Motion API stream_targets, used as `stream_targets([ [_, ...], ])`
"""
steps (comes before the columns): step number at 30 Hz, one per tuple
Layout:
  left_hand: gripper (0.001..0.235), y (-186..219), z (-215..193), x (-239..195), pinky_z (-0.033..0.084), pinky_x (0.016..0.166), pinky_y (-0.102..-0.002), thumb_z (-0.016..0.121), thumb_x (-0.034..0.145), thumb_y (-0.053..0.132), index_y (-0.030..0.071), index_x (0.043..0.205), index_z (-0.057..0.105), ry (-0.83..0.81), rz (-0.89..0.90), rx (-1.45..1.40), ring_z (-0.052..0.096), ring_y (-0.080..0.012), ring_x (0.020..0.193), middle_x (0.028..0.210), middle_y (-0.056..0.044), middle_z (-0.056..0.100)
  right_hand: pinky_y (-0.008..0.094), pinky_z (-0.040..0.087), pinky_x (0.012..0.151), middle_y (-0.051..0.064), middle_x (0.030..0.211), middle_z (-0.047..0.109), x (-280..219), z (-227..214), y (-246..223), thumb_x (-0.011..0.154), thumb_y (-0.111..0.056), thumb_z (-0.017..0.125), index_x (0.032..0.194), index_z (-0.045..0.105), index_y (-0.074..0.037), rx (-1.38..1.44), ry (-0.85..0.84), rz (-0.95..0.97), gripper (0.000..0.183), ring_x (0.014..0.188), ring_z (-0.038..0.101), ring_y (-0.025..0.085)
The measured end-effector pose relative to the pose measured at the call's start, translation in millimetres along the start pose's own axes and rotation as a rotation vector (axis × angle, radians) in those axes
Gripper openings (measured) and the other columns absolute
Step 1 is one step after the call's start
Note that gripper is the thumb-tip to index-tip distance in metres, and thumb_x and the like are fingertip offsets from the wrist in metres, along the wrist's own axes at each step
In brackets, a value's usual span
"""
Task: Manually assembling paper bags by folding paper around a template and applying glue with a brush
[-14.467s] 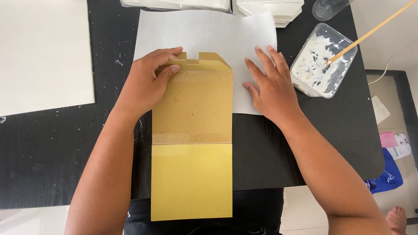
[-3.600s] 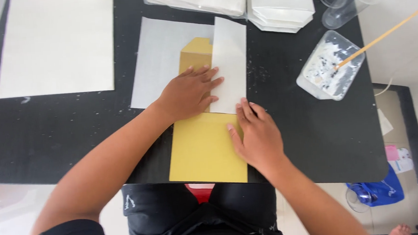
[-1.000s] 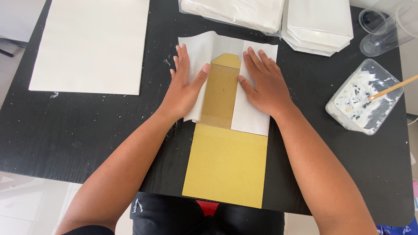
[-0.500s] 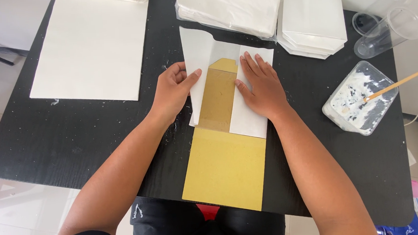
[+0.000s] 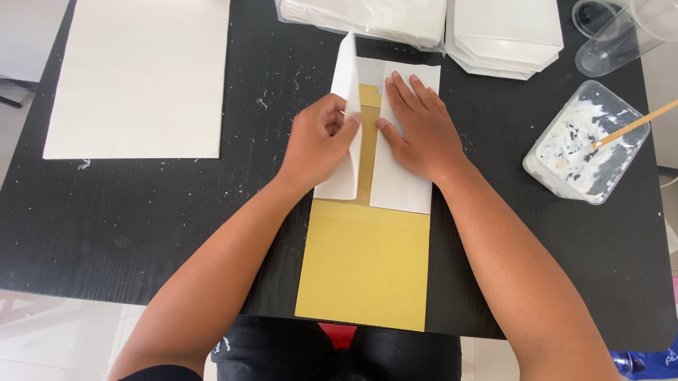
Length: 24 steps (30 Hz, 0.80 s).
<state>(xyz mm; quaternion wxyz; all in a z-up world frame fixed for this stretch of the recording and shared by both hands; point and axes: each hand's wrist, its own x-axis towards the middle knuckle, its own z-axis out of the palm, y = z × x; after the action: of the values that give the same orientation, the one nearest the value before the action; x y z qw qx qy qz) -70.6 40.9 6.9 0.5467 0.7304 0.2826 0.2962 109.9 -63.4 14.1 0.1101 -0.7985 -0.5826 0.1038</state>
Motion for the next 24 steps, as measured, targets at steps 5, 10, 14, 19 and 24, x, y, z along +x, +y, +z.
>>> stream_targets([
  [5,0.015,3,15,-3,0.058,0.064,-0.03,0.066,0.098,0.017,0.005,0.105,0.071,-0.095,0.044,0.182,0.067,-0.0156,0.07,0.08,-0.01,0.073,0.046,0.01,0.128,0.005,0.171,0.026,-2,0,1,0.109,-0.044,0.039,0.163,0.035,-0.012,0.013,0.026,-0.032,0.063,0.158,0.017,0.028],
  [10,0.025,31,7,-15,0.061,0.08,-0.034,0.06,0.102,0.019,0.005,0.119,0.072,-0.25,0.109,0.275,0.072,-0.0228,0.09,0.096,-0.014,0.074,0.046,0.008,0.128,0.003,0.172,0.023,1,9,10,0.107,-0.032,0.041,0.162,0.037,-0.012,0.036,0.03,-0.055,0.059,0.159,0.013,0.026],
  [14,0.039,39,-9,-31,0.039,0.112,-0.049,0.055,0.104,0.018,0.004,0.141,0.059,-0.465,0.322,0.655,0.053,-0.0359,0.132,0.137,-0.019,0.059,0.048,0.009,0.128,0.006,0.172,0.023,3,10,12,0.108,-0.023,0.03,0.164,0.033,-0.013,0.068,0.027,-0.078,0.056,0.158,0.013,0.029],
  [19,0.059,2,2,-29,0.006,0.128,-0.049,0.035,0.11,0.048,0.023,0.163,0.035,-0.451,0.331,0.966,0.018,-0.031,0.159,0.171,-0.007,0.029,0.047,0.008,0.129,0.006,0.174,0.017,5,10,13,0.109,-0.023,0.027,0.166,0.026,-0.015,0.073,0.016,-0.075,0.058,0.159,0.01,0.028],
  [24,0.066,6,14,-28,0.0,0.128,-0.051,0.03,0.108,0.055,0.023,0.166,0.027,-0.424,0.29,1.07,0.014,-0.0318,0.16,0.173,-0.007,0.023,0.045,0.007,0.129,0.014,0.174,0.013,2,5,7,0.105,-0.018,0.028,0.166,0.018,-0.006,0.025,-0.008,-0.049,0.064,0.16,0.009,0.029],
])
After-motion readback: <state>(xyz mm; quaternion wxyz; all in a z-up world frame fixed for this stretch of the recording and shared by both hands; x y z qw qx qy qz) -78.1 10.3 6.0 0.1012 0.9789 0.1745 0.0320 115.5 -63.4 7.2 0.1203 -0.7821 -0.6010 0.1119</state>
